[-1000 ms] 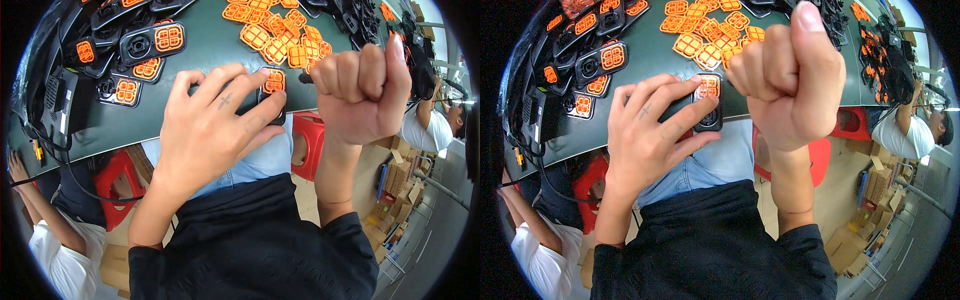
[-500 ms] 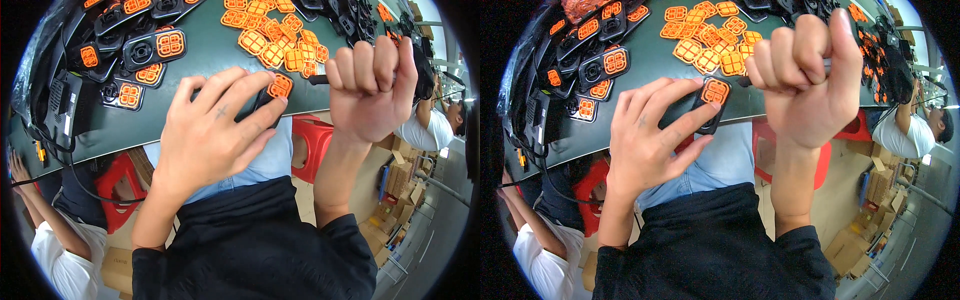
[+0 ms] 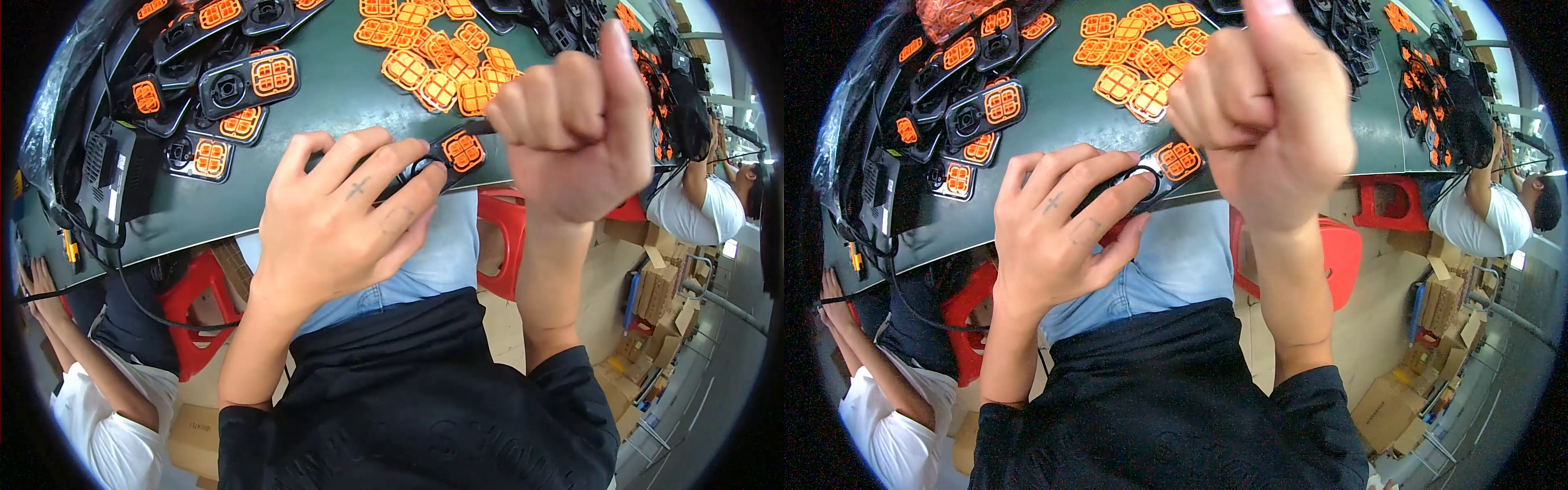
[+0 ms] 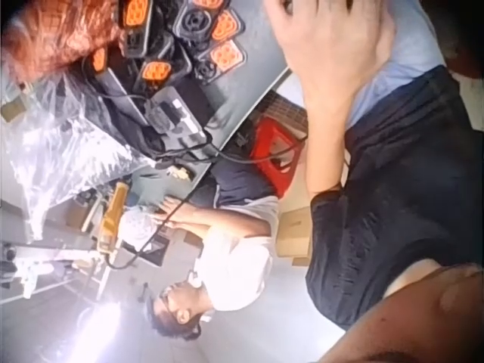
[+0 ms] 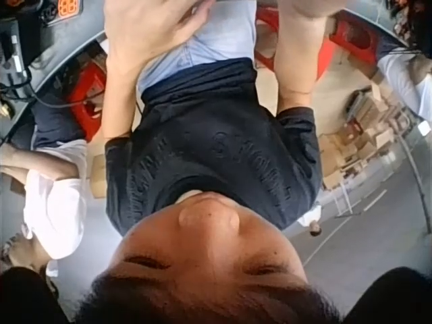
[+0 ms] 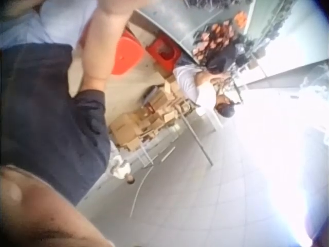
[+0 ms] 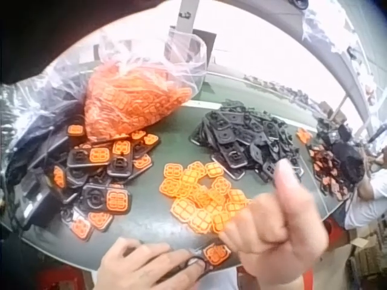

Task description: Assembling small plastic parts by inserting orange pads into black frames at a workbench.

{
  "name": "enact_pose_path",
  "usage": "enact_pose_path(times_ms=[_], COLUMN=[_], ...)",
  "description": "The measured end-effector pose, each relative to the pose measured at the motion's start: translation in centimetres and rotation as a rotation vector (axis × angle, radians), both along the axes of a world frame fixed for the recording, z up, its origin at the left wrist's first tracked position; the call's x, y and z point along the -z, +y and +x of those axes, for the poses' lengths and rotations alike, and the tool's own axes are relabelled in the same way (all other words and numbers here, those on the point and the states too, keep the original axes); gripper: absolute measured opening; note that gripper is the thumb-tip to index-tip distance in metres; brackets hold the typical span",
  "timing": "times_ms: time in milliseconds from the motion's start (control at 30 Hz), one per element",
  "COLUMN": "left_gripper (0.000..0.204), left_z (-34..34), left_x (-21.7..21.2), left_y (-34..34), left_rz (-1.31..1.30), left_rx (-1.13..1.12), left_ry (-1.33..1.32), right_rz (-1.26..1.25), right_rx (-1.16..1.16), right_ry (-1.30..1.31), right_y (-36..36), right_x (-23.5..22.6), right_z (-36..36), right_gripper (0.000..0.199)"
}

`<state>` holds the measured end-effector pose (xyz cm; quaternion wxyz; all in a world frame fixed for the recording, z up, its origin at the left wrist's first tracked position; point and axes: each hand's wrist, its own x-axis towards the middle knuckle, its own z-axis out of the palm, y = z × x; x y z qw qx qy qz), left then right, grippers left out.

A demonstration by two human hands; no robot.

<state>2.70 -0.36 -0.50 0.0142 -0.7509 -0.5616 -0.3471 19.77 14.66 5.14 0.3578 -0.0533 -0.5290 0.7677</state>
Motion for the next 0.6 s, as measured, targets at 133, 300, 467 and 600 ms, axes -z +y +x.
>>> enact_pose_path(times_ms=[133, 300, 467, 600], left_gripper=[0.034, 0.034, 0.033, 0.032], left_z=[0.0, 0.3, 0.2, 0.5], left_x=[0.0, 0.2, 0.0, -0.1], left_y=[0.1, 0.0, 0.3, 0.1], left_rz=[0.027, 0.035, 0.032, 0.029], left_rx=[0.020, 0.003, 0.011, 0.015], left_ry=[0.012, 0.020, 0.017, 0.007], right_rz=[0.057, 0.006, -0.049, 0.113], right_rx=[0.097, 0.194, 0.236, 0.325], right_ry=[-0.081, -0.162, -0.170, -0.246], right_y=[-1.1, -1.1, -1.4, -2.4], right_x=[-0.3, -1.2, 0.2, 0.5], right_z=[-1.1, -1.1, -1.6, -1.4], right_gripper=[0.058, 0.055, 0.059, 0.058])
